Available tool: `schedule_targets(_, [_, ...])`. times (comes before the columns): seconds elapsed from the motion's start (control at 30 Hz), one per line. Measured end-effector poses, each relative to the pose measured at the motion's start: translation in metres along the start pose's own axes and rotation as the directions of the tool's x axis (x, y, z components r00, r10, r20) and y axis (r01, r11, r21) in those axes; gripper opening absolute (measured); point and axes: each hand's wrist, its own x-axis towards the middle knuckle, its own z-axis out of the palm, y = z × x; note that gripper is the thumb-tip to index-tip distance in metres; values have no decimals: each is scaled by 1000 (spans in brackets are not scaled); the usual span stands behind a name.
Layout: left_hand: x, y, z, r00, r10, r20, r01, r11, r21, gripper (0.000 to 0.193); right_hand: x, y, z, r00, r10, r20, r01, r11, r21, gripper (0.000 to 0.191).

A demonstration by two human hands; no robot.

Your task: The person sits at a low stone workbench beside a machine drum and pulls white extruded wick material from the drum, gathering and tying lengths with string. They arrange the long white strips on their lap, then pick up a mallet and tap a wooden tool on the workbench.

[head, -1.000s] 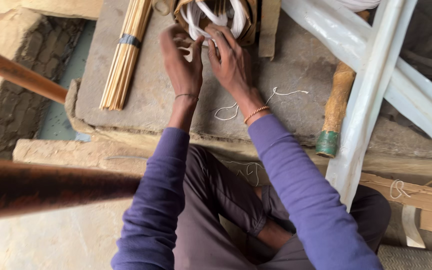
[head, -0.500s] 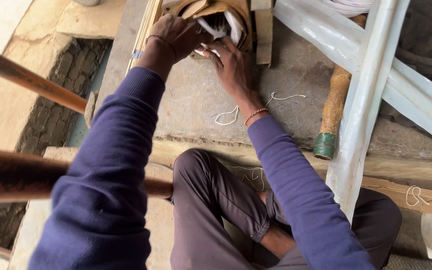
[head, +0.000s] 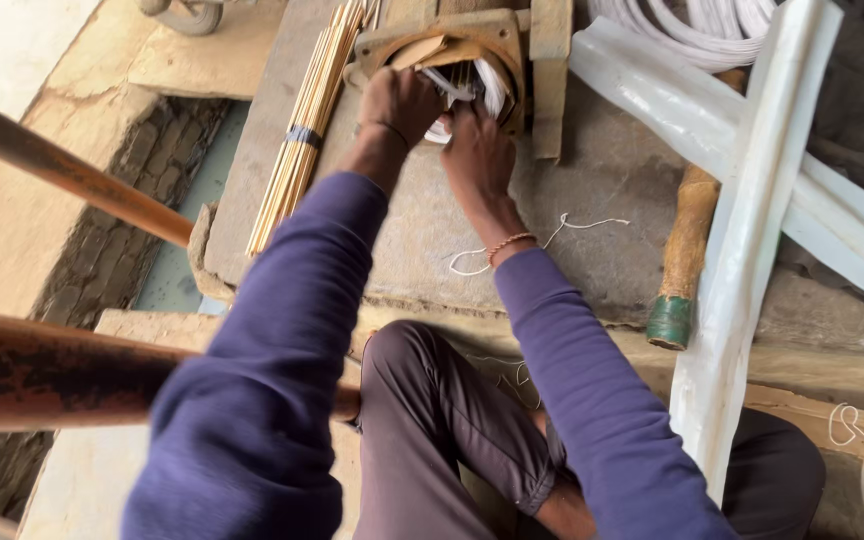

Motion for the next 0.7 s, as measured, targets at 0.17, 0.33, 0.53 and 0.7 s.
schedule_targets(0.17, [15, 26, -21, 900, -354, 253, 365, 931, 4, 21, 12, -5, 4, 998, -18, 58, 27, 988, -154, 20])
schedule_targets(0.33, [10, 8, -42, 923, -355, 147, 361, 932, -20, 19, -8, -1, -5, 983, -109, 148, 132, 979, -158, 30])
schedule_targets(0.53, [-62, -23, -12, 890, -115, -442, -2, 966, -257, 20, -39, 7, -15, 976, -211, -45, 215, 951, 223, 46])
schedule_targets(0.7, [-112, 9, 11, 597, -797, -89, 264, 300, -917, 50, -47, 11, -21, 953, -300, -36, 296, 901, 316, 67])
